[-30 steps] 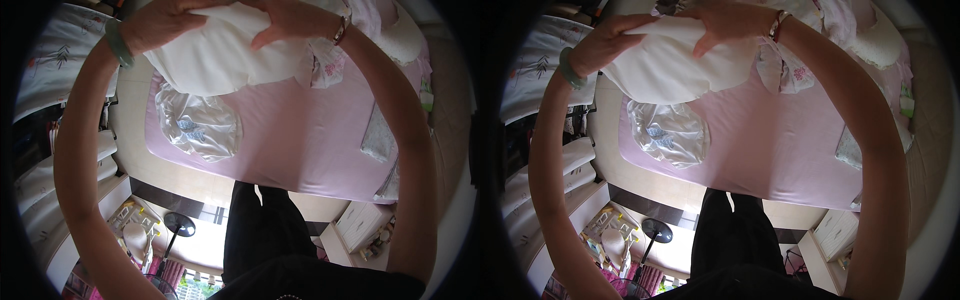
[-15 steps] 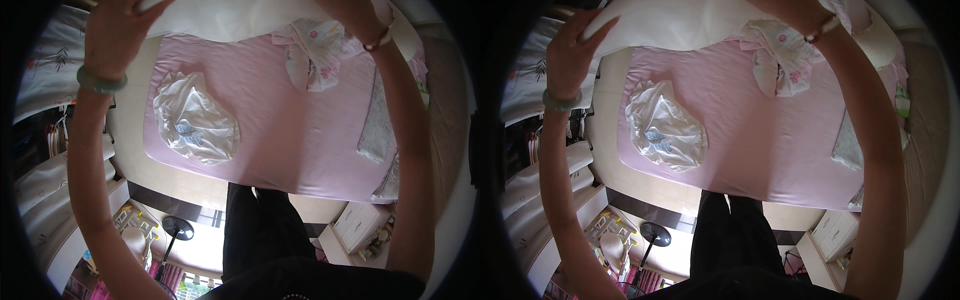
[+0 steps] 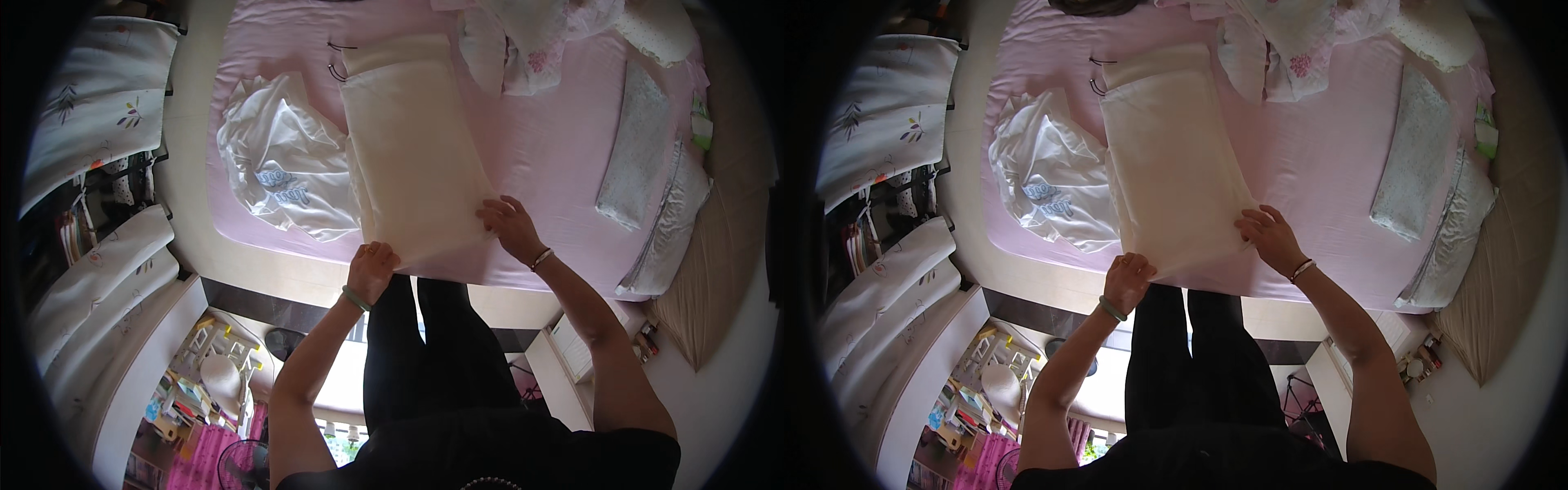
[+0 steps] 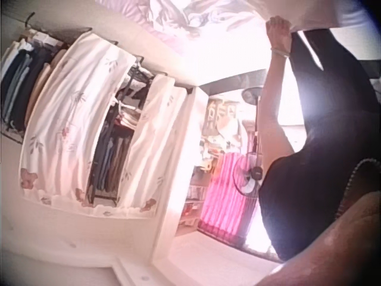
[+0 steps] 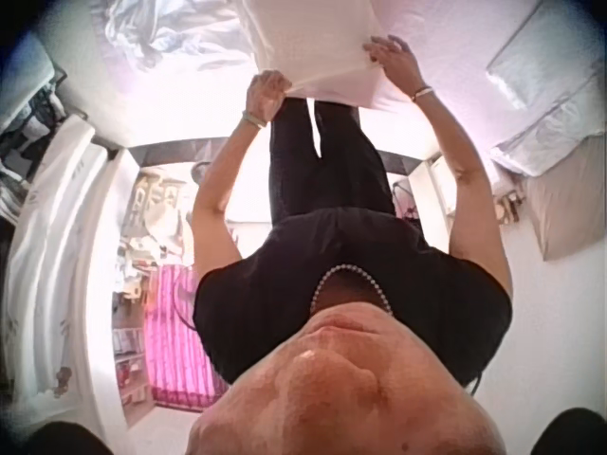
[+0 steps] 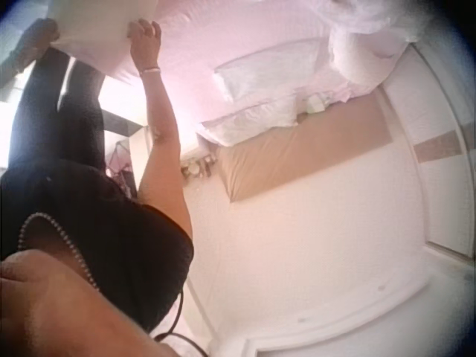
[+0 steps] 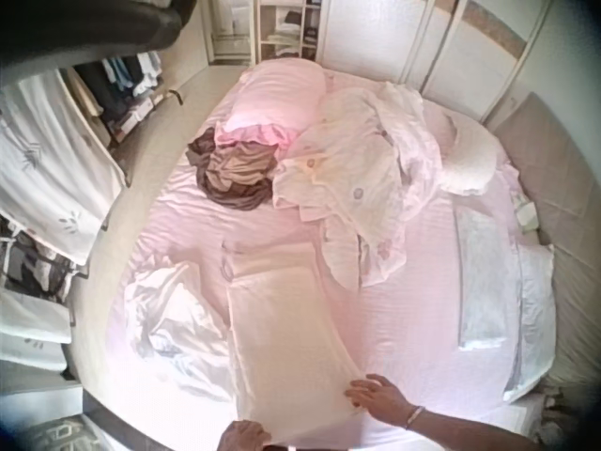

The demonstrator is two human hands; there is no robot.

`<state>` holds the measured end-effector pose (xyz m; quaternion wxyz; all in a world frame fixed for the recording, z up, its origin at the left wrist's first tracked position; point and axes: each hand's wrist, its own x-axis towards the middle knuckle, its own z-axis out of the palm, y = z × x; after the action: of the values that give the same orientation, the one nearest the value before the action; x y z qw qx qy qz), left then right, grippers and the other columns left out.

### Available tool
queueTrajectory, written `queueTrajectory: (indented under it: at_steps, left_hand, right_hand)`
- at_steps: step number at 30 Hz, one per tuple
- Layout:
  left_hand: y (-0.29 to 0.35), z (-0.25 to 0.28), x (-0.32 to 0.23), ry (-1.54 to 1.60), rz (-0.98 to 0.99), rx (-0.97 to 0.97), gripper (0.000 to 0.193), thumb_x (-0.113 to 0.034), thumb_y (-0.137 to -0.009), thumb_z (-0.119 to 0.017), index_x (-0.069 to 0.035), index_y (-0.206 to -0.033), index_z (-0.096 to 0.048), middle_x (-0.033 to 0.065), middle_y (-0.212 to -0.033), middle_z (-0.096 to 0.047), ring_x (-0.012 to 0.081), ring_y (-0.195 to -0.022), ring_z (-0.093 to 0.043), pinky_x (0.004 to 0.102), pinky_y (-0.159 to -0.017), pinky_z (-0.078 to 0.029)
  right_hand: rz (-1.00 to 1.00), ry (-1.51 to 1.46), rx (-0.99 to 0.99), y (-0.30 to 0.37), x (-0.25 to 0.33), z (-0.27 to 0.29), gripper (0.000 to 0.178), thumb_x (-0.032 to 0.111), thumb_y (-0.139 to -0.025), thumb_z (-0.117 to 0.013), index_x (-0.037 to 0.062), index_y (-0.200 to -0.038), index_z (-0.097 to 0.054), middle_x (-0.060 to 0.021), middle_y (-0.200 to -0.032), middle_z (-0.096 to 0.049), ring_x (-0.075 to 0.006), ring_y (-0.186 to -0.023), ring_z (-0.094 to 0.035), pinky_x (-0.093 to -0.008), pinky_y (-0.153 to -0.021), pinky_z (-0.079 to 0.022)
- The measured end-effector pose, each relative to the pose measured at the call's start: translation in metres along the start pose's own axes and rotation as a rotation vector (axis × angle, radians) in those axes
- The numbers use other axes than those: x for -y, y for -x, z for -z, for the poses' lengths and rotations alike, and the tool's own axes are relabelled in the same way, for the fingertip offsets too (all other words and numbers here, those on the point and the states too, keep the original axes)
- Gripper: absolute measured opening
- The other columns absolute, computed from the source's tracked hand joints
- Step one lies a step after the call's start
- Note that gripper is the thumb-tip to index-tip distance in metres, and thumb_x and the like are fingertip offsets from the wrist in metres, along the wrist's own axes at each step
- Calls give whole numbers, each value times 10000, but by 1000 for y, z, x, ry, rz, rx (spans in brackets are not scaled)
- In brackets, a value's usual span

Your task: The person folds a patterned blanket and a white t-shirt on a bed. They then place the folded t-shirt into a wardrobe drawer. Finally, the person smooths out a pink bedsheet and places a green package on the bed.

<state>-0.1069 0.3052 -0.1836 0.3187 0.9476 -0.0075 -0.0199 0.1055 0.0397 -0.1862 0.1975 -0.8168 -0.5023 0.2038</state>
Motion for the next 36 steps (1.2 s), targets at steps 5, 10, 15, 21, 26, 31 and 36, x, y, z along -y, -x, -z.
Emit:
queueTrajectory:
  at_steps: [5,10,15,21,26,31,36]
  left_hand:
    - [21,-15,-1,310,138,173,160,-36,-746,-675,-106,-888,-657,57,-1018,-666,238,-1039,-609,367,-934,-454]
    - [-63,10,54,588,618,-79,241,-204,-840,-695,-41,-1013,-655,126,-828,-688,194,-709,-648,307,-664,-489]
    - [-130,4,104,461,607,-217,273,-199,-865,-660,-55,-1096,-629,101,-903,-682,196,-801,-642,285,-712,-487]
    - [-109,-23,70,-157,330,-359,546,-234,-861,-653,-189,-1373,-467,130,-1376,-467,278,-1270,-438,453,-1038,-306]
    - [-77,-44,48,-135,126,266,672,-170,-805,-648,-210,-1426,-393,129,-1523,-264,295,-1422,-221,521,-1141,-130]
    - [-75,-61,77,-347,5,210,648,-138,-797,-622,-224,-1403,-408,122,-1416,-420,273,-1344,-368,509,-1104,-254]
    - [-84,-2,60,325,185,483,623,-46,-767,-621,-168,-1361,-476,137,-1294,-547,296,-1163,-544,383,-979,-443]
  right_hand:
    - [-190,-310,122,35,-9,-14,313,-70,-752,-569,89,-1019,-607,-45,-1043,-659,-220,-1075,-575,-407,-1059,-364]
    - [-628,-498,-101,-32,-32,10,290,85,-815,-675,53,-1083,-567,-120,-973,-667,-268,-929,-641,-353,-818,-497]
    - [-719,-591,-304,-99,-65,-21,466,190,-797,-722,74,-1204,-528,-160,-1032,-654,-301,-960,-633,-361,-793,-503]
    - [-695,-252,-426,-69,-46,-45,733,271,-748,-760,211,-1384,-401,-130,-1351,-473,-309,-1246,-443,-436,-1036,-339]
    - [-243,154,73,-64,-5,-46,757,221,-761,-736,286,-1419,-367,-54,-1494,-325,-275,-1405,-247,-464,-1155,-158]
    - [-117,298,85,-70,-27,-57,586,101,-777,-683,216,-1313,-476,-55,-1376,-461,-271,-1320,-388,-415,-1111,-289]
    - [-201,-5,199,-55,-21,-13,357,103,-784,-665,127,-1127,-567,-35,-1104,-624,-217,-1018,-589,-378,-970,-419]
